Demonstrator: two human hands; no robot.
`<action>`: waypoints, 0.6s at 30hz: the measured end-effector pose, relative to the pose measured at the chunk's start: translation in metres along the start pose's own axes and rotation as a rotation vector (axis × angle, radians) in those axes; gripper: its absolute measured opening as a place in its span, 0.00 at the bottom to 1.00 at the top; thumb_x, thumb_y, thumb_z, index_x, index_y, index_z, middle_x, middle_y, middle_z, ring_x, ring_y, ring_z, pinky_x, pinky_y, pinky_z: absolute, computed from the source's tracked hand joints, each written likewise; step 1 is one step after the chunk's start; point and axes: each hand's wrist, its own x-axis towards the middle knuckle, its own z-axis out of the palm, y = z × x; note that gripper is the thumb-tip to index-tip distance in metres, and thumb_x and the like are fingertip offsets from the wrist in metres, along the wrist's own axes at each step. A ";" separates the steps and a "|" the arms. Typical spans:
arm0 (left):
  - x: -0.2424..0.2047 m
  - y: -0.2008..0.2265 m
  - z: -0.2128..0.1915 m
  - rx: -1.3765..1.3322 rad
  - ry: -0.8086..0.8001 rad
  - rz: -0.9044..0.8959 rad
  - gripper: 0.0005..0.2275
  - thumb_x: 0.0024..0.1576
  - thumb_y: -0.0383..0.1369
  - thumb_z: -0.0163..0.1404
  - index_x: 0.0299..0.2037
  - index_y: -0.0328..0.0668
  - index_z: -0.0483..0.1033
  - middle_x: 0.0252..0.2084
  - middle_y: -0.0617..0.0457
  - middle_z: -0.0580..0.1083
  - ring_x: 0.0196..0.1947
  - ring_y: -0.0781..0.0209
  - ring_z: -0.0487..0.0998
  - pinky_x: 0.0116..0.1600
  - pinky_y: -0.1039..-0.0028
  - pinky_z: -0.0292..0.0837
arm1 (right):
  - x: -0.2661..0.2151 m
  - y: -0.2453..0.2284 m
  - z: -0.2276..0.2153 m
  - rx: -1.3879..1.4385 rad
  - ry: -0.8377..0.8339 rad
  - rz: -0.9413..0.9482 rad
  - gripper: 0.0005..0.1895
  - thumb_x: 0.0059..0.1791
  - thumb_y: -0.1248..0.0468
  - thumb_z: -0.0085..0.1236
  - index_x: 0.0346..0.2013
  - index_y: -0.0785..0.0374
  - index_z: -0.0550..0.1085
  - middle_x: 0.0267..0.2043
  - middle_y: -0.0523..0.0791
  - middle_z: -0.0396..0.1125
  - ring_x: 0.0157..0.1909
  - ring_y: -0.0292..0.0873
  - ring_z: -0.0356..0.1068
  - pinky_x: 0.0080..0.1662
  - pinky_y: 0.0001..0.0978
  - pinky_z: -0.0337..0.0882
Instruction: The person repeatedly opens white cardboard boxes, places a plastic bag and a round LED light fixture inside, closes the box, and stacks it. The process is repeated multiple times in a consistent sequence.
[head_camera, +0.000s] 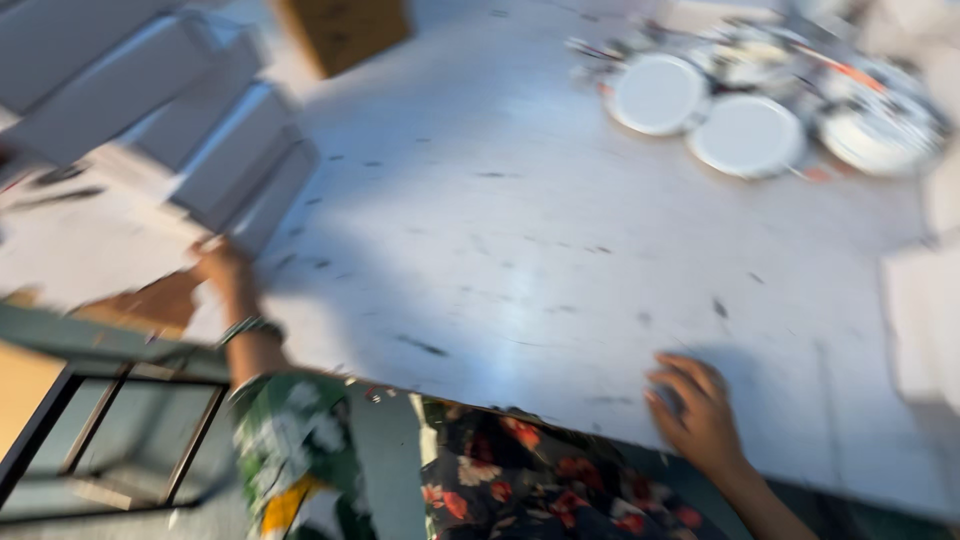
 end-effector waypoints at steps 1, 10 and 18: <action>-0.009 0.002 0.001 -0.103 -0.057 -0.054 0.18 0.67 0.35 0.47 0.63 0.41 0.58 0.49 0.38 0.74 0.39 0.51 0.76 0.41 0.66 0.75 | 0.000 -0.002 -0.003 0.009 -0.012 0.006 0.09 0.45 0.59 0.62 0.38 0.57 0.77 0.57 0.46 0.68 0.61 0.52 0.65 0.62 0.48 0.62; -0.103 -0.038 -0.033 -0.076 -0.345 -0.057 0.14 0.73 0.29 0.39 0.68 0.45 0.55 0.61 0.50 0.73 0.47 0.60 0.82 0.33 0.71 0.72 | -0.011 0.013 0.000 0.048 -0.065 -0.032 0.11 0.48 0.56 0.63 0.43 0.55 0.75 0.60 0.44 0.64 0.62 0.50 0.61 0.59 0.52 0.59; -0.182 -0.032 -0.079 0.027 -0.595 -0.049 0.15 0.70 0.34 0.42 0.65 0.44 0.58 0.52 0.51 0.75 0.45 0.64 0.79 0.43 0.71 0.74 | -0.015 0.015 -0.002 0.013 -0.063 -0.024 0.13 0.46 0.55 0.64 0.43 0.52 0.76 0.61 0.42 0.64 0.59 0.50 0.62 0.58 0.53 0.59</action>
